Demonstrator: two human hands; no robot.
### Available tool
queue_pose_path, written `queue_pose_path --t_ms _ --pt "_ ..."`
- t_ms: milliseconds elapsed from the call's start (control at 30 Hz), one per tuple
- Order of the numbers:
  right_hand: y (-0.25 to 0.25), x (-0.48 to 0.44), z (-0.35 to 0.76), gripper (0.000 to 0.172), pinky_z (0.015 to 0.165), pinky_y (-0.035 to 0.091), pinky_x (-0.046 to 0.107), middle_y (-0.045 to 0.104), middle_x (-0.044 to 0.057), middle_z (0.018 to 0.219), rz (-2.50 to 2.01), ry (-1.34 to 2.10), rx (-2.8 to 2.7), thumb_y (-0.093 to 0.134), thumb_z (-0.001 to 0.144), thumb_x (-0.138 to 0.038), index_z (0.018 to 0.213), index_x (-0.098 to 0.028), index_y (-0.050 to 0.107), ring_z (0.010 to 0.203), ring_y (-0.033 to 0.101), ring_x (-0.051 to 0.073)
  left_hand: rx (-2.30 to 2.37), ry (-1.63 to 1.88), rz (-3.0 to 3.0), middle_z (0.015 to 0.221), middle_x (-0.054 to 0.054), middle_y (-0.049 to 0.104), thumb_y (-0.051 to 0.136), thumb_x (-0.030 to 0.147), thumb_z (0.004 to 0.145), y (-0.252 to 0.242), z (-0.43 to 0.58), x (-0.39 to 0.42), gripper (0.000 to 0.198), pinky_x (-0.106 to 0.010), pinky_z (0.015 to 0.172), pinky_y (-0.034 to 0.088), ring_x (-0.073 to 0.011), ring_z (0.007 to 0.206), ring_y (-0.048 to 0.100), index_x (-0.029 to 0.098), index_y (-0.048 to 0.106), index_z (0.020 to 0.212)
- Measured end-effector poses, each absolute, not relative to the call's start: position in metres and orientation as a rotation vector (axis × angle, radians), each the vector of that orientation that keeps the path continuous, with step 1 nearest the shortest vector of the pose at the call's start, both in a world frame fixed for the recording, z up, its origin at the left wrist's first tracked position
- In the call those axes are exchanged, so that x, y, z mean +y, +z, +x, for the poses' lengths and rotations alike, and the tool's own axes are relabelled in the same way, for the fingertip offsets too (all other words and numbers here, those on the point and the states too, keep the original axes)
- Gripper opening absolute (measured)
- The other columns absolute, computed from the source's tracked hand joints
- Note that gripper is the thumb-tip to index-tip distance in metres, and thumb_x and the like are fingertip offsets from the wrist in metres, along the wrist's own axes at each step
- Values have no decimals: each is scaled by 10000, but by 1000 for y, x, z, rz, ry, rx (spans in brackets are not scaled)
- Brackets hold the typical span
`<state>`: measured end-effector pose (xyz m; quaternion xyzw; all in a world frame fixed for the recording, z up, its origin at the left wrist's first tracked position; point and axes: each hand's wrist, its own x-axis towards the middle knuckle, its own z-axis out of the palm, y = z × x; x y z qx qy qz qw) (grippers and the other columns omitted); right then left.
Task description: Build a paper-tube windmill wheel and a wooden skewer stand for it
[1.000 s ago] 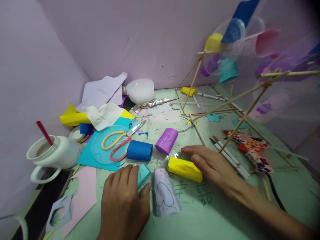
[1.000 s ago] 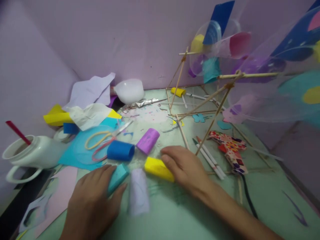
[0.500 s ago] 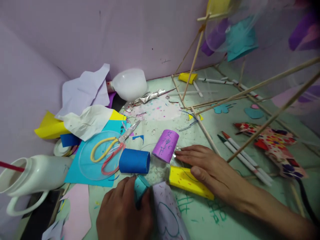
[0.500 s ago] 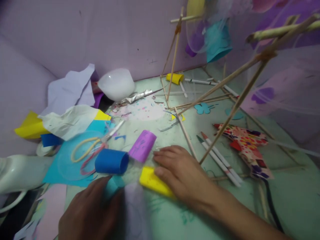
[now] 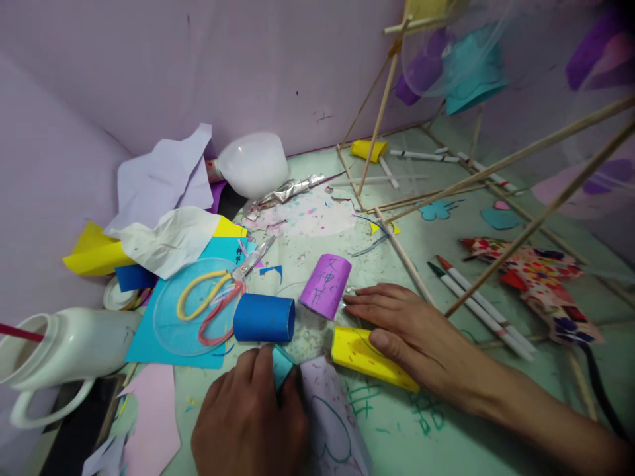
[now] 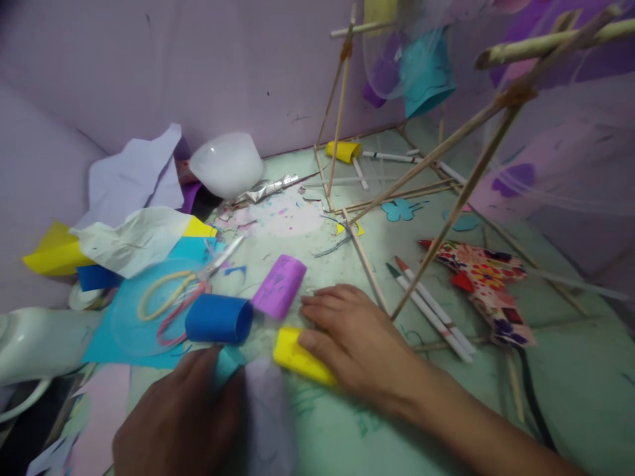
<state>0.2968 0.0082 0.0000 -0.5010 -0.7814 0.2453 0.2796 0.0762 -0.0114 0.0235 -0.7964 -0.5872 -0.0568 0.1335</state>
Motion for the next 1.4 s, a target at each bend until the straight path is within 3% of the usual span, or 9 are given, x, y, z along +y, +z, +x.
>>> queue_pose_path --t_ms 167,300,400,533,667,767,900,1167,1400 --pt "0 8 297 493 943 424 511 684 90 1098 -1340 657 -2105 297 933 -457 1099 -177 667 1051 590 268 -1441 -325 -2465 874 -91 680 504 227 792 15 62 -5 220 -376 707 443 -236 757 602 159 570 991" --pt "-1 8 298 530 930 440 512 686 90 1099 -1313 669 -2083 252 943 -471 1102 -181 667 1051 599 265 -1443 -300 -2479 971 -120 672 530 367 796 20 47 -6 335 -412 724 456 -271 836 607 165 552 1062" --pt "1 8 299 498 934 444 500 681 85 1111 -1317 699 -2059 273 942 -464 1106 -205 665 1056 602 254 -1451 -477 -2384 1048 -134 643 576 393 768 28 42 -19 408 -415 744 456 -276 884 597 184 538 1116" --pt "8 2 304 503 880 484 470 668 101 1130 -1366 686 -1978 292 930 -486 1097 -196 668 1042 606 260 -1279 -597 -2579 1003 -110 652 569 305 795 28 51 -44 315 -371 761 451 -229 878 604 188 551 1087" --pt "18 -9 309 428 837 505 407 683 95 1064 -1329 632 -1898 352 923 -454 1093 -199 651 989 624 232 -1407 -766 -2518 1009 -106 659 550 246 816 19 67 -62 269 -345 765 472 -216 885 617 193 552 1080" --pt "21 -15 303 329 865 488 397 661 92 1102 -1281 573 -1960 484 878 -388 1121 -214 619 1023 604 225 -1465 -807 -2489 1071 -114 650 550 246 819 13 73 -68 307 -321 789 504 -213 931 625 191 541 1121" --pt "22 -18 282 418 849 479 410 627 117 1142 -1346 377 -2146 608 776 -401 1132 -183 598 1025 573 256 -1533 -709 -2508 1184 -174 590 521 254 825 6 80 -73 420 -318 763 545 -247 1026 610 144 475 1228" --pt "12 -19 260 337 664 448 328 656 83 965 -1677 135 -2176 508 833 -378 1093 -188 604 891 599 250 -1618 -742 -2518 1222 -198 546 486 199 830 -3 91 -76 373 -361 715 574 -289 1018 611 134 494 1197" --pt "14 -26 247 336 577 406 321 669 90 952 -1783 80 -2151 487 838 -384 1066 -168 606 838 614 256 -1673 -815 -2528 1165 -213 565 478 182 833 -8 93 -74 386 -369 757 562 -276 1012 608 89 482 1207"
